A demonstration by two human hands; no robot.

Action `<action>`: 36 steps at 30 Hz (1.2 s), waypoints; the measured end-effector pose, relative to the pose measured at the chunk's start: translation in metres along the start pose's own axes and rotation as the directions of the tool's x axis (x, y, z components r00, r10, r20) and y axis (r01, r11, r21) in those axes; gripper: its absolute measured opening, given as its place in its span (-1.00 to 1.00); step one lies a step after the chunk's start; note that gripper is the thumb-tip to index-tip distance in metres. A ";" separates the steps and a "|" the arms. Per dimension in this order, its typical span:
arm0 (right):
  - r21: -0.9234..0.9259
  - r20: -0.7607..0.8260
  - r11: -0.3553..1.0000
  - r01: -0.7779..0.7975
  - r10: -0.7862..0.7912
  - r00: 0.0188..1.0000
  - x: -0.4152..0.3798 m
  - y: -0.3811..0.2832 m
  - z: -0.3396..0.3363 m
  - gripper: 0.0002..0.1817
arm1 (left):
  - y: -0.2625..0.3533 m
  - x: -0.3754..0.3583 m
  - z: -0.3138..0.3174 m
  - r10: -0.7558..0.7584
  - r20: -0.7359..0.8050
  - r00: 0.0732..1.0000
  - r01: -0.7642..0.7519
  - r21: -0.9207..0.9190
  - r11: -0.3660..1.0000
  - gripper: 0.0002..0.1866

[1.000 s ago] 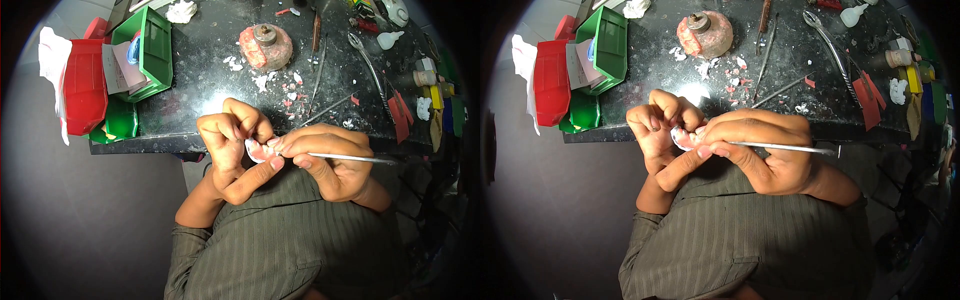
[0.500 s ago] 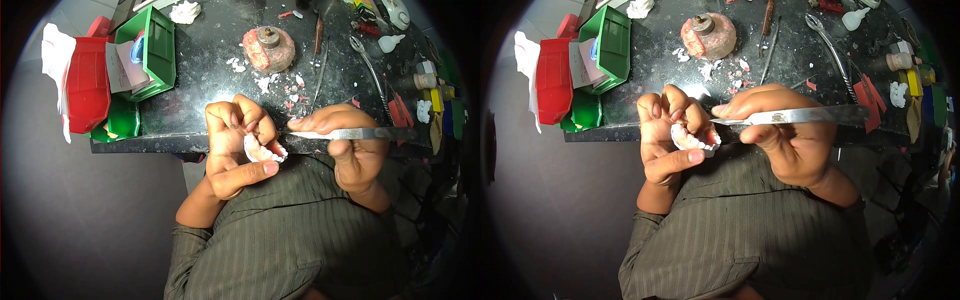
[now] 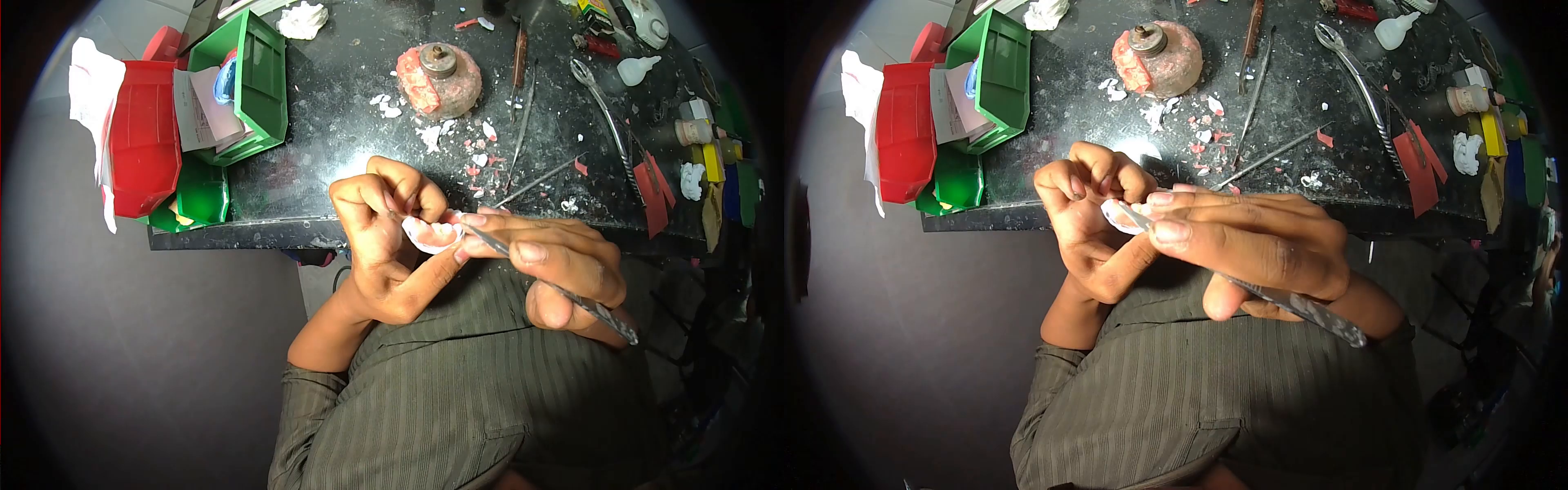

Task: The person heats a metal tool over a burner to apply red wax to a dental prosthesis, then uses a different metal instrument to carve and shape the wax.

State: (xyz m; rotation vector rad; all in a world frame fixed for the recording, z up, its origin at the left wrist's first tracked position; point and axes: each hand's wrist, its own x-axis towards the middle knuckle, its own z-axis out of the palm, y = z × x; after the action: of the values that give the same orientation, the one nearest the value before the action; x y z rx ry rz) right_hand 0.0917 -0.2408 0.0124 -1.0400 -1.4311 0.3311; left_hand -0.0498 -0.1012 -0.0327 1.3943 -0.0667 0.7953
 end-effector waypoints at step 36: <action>-0.158 -0.111 0.984 -0.079 0.062 0.992 -0.012 -0.001 -0.004 -0.83 | 0.014 -0.004 0.008 -0.267 -0.011 0.964 0.264 -0.123 0.957 -0.54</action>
State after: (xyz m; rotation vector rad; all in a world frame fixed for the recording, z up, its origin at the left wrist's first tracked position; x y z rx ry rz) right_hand 0.0922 -0.2521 0.0060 -1.2249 -1.3451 0.2097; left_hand -0.0568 -0.1103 -0.0207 1.2462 0.0917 0.5764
